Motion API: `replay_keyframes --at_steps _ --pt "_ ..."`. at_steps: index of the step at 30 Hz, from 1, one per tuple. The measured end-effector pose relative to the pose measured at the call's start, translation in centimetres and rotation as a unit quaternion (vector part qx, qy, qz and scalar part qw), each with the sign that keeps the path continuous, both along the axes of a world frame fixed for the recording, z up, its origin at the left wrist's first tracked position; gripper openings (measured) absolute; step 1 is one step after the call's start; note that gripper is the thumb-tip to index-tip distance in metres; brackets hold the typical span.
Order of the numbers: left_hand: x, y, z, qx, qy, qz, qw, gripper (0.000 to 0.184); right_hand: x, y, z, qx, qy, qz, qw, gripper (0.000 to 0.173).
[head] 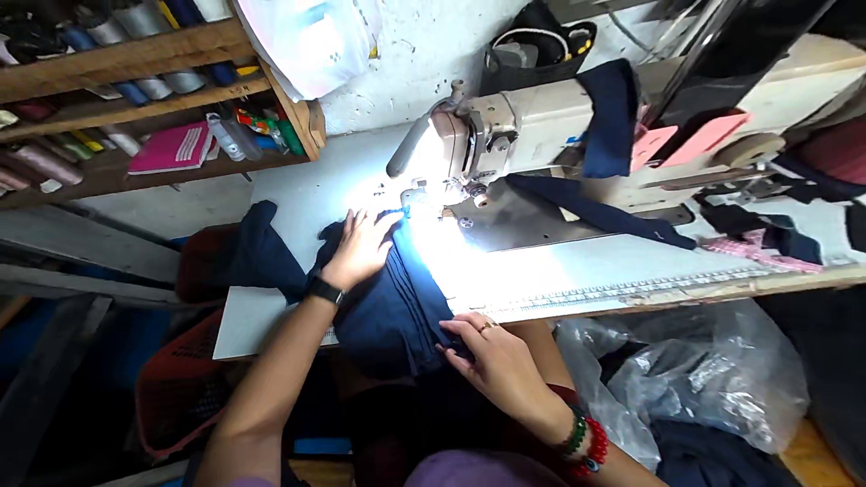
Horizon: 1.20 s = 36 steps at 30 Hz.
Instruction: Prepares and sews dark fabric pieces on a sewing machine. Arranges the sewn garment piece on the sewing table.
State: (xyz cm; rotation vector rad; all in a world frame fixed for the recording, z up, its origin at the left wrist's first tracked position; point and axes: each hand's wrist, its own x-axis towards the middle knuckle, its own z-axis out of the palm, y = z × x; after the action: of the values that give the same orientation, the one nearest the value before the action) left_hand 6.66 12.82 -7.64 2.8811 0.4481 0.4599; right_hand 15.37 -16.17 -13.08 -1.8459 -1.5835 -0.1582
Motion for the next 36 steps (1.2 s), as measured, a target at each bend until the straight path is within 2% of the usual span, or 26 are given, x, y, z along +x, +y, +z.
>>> replay_keyframes --at_steps 2,5,8,10,12,14,17,19,22,24,27,30,33,36 --pt "2.5 3.0 0.6 -0.036 0.04 -0.035 0.998 0.039 -0.1 -0.1 -0.2 0.023 0.02 -0.019 0.999 0.02" --pt "5.9 6.3 2.1 -0.097 0.112 -0.088 0.985 0.018 0.2 -0.7 0.2 0.049 0.201 -0.059 0.977 0.02" --pt "8.7 7.1 3.3 -0.178 0.14 -0.128 0.966 0.027 1.1 -1.4 0.5 0.048 0.326 -0.089 0.94 0.031" --pt "10.1 6.9 2.8 -0.173 0.171 -0.105 0.964 0.03 1.6 -1.6 0.2 0.011 0.306 -0.099 0.947 0.033" --pt "11.0 6.8 1.4 -0.148 0.16 -0.068 0.974 0.033 1.8 -1.7 0.0 -0.032 0.238 -0.101 0.966 0.035" --pt "10.8 6.1 0.4 -0.122 0.113 0.012 0.986 0.034 1.8 -1.9 0.2 -0.072 0.203 -0.104 0.971 0.04" --pt "8.9 3.5 0.8 -0.046 -0.009 0.126 0.991 0.022 1.9 -2.4 0.8 -0.094 0.154 -0.121 0.976 0.041" --pt "6.8 1.2 1.2 -0.016 -0.11 0.105 0.988 0.022 2.0 -2.6 1.1 -0.07 0.102 -0.13 0.984 0.04" --pt "3.5 -2.0 0.2 0.006 -0.169 -0.017 0.985 0.018 2.2 -2.7 1.0 -0.046 0.064 -0.134 0.988 0.041" --pt "2.9 -2.4 -0.8 0.01 -0.157 -0.075 0.985 0.016 2.4 -2.6 0.9 -0.034 0.076 -0.13 0.988 0.044" --pt "3.8 -1.1 -1.5 -0.024 -0.118 -0.082 0.989 0.023 2.1 -2.2 0.7 -0.008 0.112 -0.117 0.987 0.05" --pt "6.2 2.2 -0.8 -0.118 -0.059 -0.066 0.989 0.04 1.6 -1.6 0.3 0.033 0.119 -0.119 0.985 0.036" --pt "7.3 5.9 -0.1 -0.156 0.042 -0.1 0.982 0.032 1.6 -1.6 0.1 0.05 0.167 -0.116 0.978 0.027" --pt "7.6 6.7 0.9 -0.164 0.1 -0.129 0.973 0.028 1.9 -2.1 -0.3 0.086 0.246 -0.081 0.962 0.021"
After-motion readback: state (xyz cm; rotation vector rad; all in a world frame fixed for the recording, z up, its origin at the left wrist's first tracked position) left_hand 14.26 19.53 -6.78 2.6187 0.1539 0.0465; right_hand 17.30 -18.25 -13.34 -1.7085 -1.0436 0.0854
